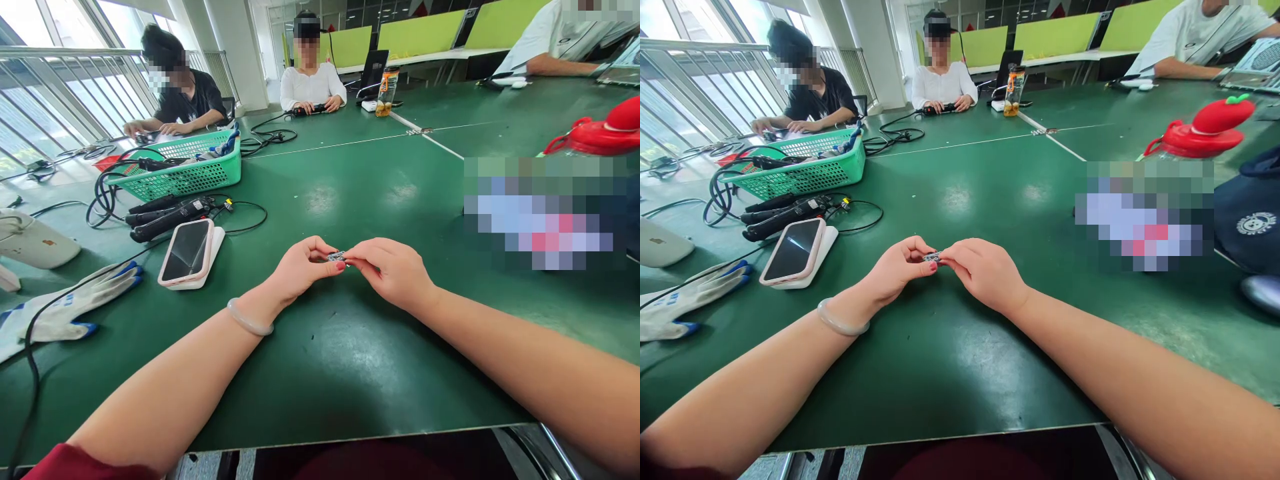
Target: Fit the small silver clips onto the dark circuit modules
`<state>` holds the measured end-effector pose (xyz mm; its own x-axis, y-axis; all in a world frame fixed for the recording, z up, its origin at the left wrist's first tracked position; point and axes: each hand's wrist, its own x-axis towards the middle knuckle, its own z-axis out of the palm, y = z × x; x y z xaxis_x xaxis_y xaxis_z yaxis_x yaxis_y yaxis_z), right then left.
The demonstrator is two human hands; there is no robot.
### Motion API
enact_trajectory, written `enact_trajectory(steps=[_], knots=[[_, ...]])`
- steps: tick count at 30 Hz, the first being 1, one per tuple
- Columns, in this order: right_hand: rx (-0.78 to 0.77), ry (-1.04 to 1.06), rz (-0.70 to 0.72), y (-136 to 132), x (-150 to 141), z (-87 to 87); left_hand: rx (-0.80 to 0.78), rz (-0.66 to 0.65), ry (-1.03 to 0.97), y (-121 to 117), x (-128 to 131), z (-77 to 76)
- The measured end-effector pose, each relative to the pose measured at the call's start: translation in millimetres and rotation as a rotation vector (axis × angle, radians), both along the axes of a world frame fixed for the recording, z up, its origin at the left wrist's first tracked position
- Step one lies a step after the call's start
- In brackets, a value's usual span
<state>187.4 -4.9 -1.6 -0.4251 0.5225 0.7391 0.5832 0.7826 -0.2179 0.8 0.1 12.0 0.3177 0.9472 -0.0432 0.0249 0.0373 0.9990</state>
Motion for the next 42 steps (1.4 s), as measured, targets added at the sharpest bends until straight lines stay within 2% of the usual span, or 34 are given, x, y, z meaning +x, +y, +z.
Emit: enact_trajectory(steps=[2, 4, 7, 11, 14, 23, 29, 36, 42], knots=[[0.047, 0.010, 0.012, -0.6, 1.6, 0.9, -0.076, -0.017, -0.150, 0.3, 0.5, 0.6], [0.011, -0.001, -0.010, 1.2, 3.1, 0.3, -0.094, -0.003, -0.191, 0.9, 0.9, 0.4], [-0.180, -0.084, -0.103, 7.9, 5.1, -3.0, -0.101, 0.047, -0.151, 2.7, 0.7, -2.2], [-0.444, -0.266, -0.160, 14.9, 5.4, -5.9, -0.112, 0.070, -0.084, 5.0, -0.1, -6.2], [-0.534, -0.322, -0.173, 14.2, 3.9, -4.6, -0.117, 0.062, -0.062, 5.7, -0.3, -7.2], [-0.619, -0.315, -0.159, 15.8, 2.4, -3.2, -0.106, 0.037, 0.004, 5.0, -0.4, -6.0], [-0.605, -0.295, -0.147, 15.8, 2.5, -4.3, -0.083, 0.015, 0.046, 4.2, -1.7, -5.9], [-0.585, -0.357, -0.004, 14.5, 13.8, -0.2, -0.059, 0.006, 0.104, 5.5, -2.5, -8.0], [-0.599, -0.342, -0.175, 17.4, 21.1, 1.6, -0.068, 0.002, 0.133, 4.9, -1.1, -7.2]])
